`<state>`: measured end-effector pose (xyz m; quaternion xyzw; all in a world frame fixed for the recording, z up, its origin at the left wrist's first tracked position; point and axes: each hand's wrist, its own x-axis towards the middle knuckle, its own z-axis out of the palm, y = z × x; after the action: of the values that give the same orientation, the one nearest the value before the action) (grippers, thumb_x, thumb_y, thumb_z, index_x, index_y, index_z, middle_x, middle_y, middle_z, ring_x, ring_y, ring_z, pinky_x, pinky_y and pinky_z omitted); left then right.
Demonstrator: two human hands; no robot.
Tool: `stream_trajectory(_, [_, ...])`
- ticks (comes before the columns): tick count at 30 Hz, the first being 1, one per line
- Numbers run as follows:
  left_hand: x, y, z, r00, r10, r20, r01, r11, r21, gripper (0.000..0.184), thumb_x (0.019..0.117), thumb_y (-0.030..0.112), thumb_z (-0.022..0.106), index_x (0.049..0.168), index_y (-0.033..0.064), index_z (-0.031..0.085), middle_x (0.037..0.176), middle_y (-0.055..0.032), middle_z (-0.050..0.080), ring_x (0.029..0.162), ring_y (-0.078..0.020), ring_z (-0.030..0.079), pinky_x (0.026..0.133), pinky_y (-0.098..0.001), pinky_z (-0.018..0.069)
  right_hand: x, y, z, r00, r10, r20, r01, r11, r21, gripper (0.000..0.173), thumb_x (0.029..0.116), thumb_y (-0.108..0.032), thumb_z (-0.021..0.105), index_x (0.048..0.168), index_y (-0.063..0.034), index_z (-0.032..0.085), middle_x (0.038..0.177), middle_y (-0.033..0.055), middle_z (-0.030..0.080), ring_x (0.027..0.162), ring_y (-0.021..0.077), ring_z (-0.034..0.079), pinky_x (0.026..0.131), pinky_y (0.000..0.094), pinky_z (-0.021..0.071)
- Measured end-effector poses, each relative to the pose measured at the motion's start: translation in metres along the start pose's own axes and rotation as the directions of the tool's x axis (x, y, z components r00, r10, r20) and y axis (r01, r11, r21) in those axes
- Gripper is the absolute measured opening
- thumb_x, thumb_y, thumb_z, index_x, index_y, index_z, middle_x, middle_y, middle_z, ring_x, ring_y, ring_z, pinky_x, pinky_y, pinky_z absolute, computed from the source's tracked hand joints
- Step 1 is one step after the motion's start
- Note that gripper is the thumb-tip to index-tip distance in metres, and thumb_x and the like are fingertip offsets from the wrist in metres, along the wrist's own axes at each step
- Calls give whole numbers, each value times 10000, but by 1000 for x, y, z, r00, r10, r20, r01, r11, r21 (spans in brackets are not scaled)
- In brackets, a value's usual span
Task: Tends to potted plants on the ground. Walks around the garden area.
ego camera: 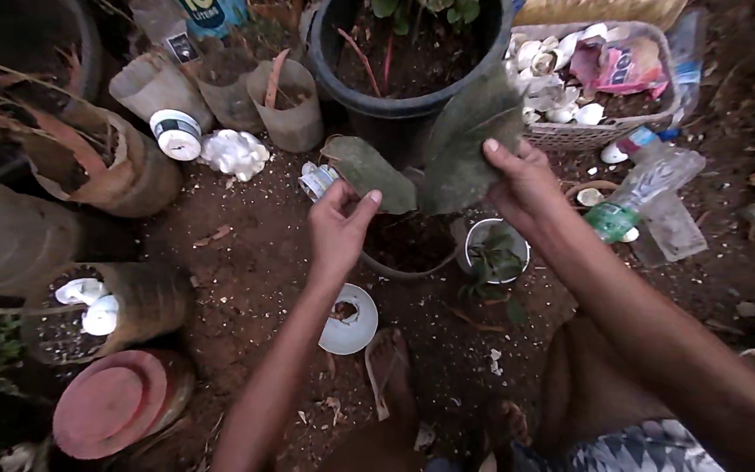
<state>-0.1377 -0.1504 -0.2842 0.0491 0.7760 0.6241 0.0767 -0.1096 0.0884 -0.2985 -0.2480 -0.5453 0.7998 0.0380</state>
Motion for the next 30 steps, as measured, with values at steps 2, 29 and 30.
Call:
stream_trajectory(2, [9, -7, -5, 999, -23, -26, 23, 1000, -16, 67, 970, 38, 650, 931, 57, 599, 795, 42, 681, 748, -13, 674, 735, -212, 575, 7, -2, 10, 1000, 17, -6, -17, 1000, -9, 209, 1042, -124, 574, 1247, -86, 559, 1028, 20, 704, 894, 121, 713, 799, 310, 618])
stream_trajectory(29, [8, -14, 5, 887, 141, 439, -321, 872, 369, 789, 816, 275, 874, 1498, 97, 521, 1644, -109, 362, 1456, -373, 389, 1170, -580, 340, 52, -9, -22, 864, -197, 464, -64, 870, 489, 250, 1075, -323, 493, 1251, -171, 587, 1153, 32, 725, 1110, 147, 693, 971, 348, 585])
stream_trajectory(30, [9, -15, 5, 886, 128, 446, -327, 854, 404, 793, 811, 279, 883, 1495, 103, 524, 1663, -110, 322, 1441, -383, 399, 1145, -590, 366, 52, -8, -25, 872, -198, 448, -63, 862, 503, 255, 1077, -323, 489, 1237, -161, 603, 1137, 37, 731, 1095, 146, 699, 961, 345, 589])
